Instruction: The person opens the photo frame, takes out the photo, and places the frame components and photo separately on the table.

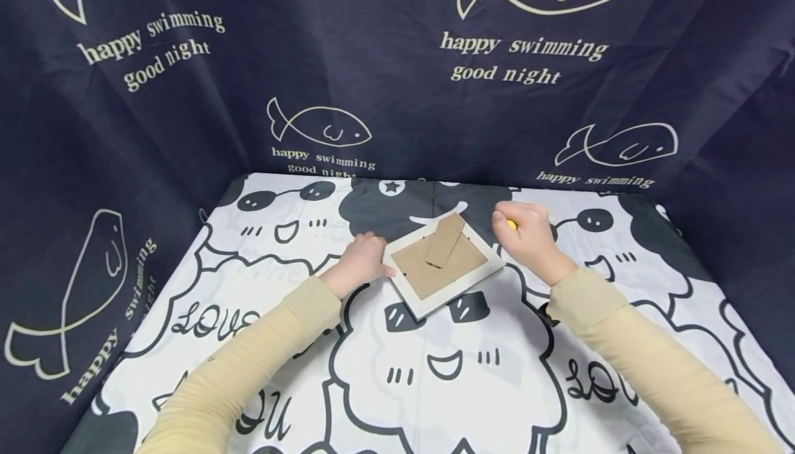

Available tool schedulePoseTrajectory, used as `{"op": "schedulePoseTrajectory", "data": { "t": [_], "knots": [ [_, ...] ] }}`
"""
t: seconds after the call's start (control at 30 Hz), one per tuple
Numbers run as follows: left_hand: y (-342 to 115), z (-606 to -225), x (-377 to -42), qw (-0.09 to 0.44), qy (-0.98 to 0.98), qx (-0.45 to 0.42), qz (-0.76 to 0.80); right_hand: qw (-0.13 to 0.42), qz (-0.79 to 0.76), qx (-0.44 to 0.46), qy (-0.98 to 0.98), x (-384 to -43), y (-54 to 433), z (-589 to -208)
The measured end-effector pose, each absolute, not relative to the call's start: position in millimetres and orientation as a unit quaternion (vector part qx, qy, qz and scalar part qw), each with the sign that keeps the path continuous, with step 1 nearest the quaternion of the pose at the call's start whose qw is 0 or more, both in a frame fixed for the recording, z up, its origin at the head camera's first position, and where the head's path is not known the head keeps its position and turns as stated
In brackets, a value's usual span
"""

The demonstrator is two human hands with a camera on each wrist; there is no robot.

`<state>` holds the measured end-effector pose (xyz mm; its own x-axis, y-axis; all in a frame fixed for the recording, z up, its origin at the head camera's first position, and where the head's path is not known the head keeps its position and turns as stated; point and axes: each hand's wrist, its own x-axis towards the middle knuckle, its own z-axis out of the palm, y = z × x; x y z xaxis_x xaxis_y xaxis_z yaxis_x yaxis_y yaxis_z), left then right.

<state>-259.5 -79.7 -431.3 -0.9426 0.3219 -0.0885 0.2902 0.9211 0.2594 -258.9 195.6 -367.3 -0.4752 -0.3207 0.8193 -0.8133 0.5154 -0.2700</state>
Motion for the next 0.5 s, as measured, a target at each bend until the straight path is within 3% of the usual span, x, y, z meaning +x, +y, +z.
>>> {"op": "schedulePoseTrajectory", "data": {
  "t": [0.27,0.5],
  "knots": [
    [-79.9,-432.1,-259.8,0.07,0.977,0.154,0.132,0.374,0.205,0.342,-0.838,-279.6,194.6,-381.2],
    [-81.5,-433.5,-260.2,0.068,0.977,0.152,0.137,0.289,0.144,0.29,-0.901,-298.4,193.5,-390.8]
  ]
}}
